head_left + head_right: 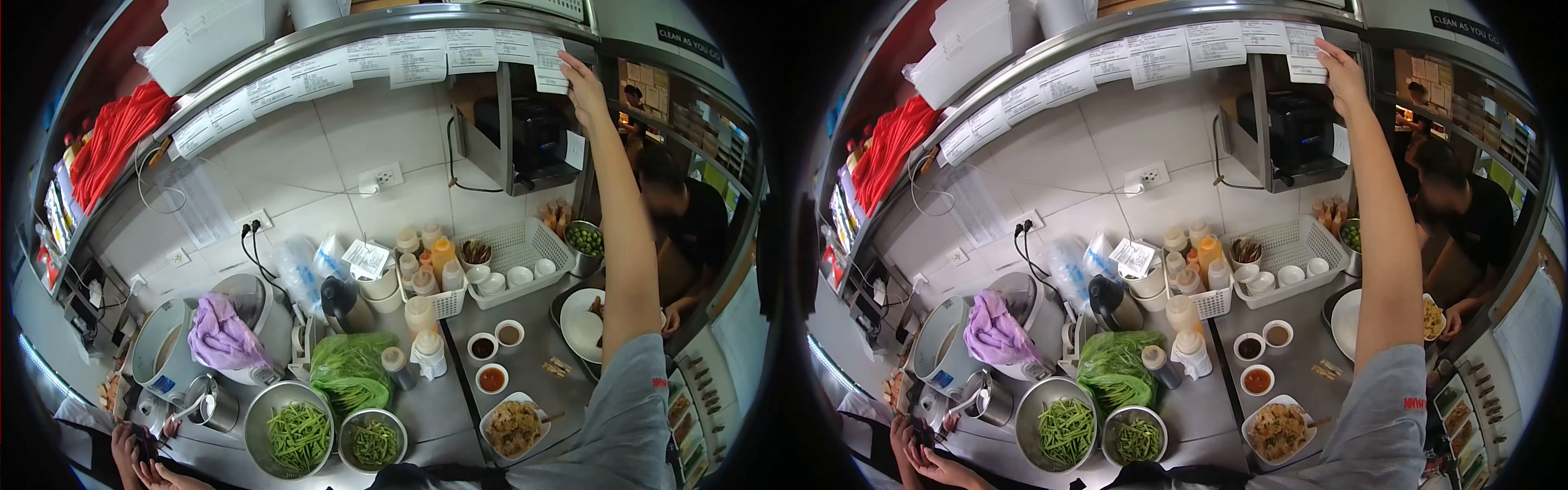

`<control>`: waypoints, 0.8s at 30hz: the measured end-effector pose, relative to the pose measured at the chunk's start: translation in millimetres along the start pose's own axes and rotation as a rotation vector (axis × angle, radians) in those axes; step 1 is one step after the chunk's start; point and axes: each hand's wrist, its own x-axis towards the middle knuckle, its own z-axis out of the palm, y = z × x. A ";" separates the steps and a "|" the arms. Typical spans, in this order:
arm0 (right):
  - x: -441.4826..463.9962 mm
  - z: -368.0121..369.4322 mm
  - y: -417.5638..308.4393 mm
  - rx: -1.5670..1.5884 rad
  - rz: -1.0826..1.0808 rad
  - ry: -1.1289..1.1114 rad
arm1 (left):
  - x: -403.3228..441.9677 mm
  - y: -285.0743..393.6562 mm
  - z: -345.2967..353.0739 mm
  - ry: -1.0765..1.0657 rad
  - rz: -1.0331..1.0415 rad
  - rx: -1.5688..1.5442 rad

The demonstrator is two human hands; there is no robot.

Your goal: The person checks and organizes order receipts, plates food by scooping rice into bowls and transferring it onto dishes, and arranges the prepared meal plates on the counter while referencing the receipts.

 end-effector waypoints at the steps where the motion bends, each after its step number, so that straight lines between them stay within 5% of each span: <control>1: 6.1 -12.3 8.1 -0.028 -0.011 0.018 | -2.3 -0.9 1.2 0.019 -0.005 -0.012; 11: 59.7 -57.9 1.8 -0.258 -0.180 0.187 | -28.8 -2.5 10.7 -0.072 -0.049 -0.075; 14: 57.0 -56.1 -2.4 -0.953 -0.416 0.571 | -32.9 5.2 11.5 -0.086 -0.005 -0.057; 17: 36.3 -26.0 20.9 -0.475 -0.547 0.438 | -35.5 54.0 21.2 -0.027 0.133 0.076; 19: -12.6 31.7 2.7 -0.140 -0.158 0.161 | -37.3 74.0 29.4 0.011 0.187 0.118; 24: -13.5 90.6 10.9 0.161 -0.190 0.016 | -37.3 62.3 34.9 -0.036 0.165 0.093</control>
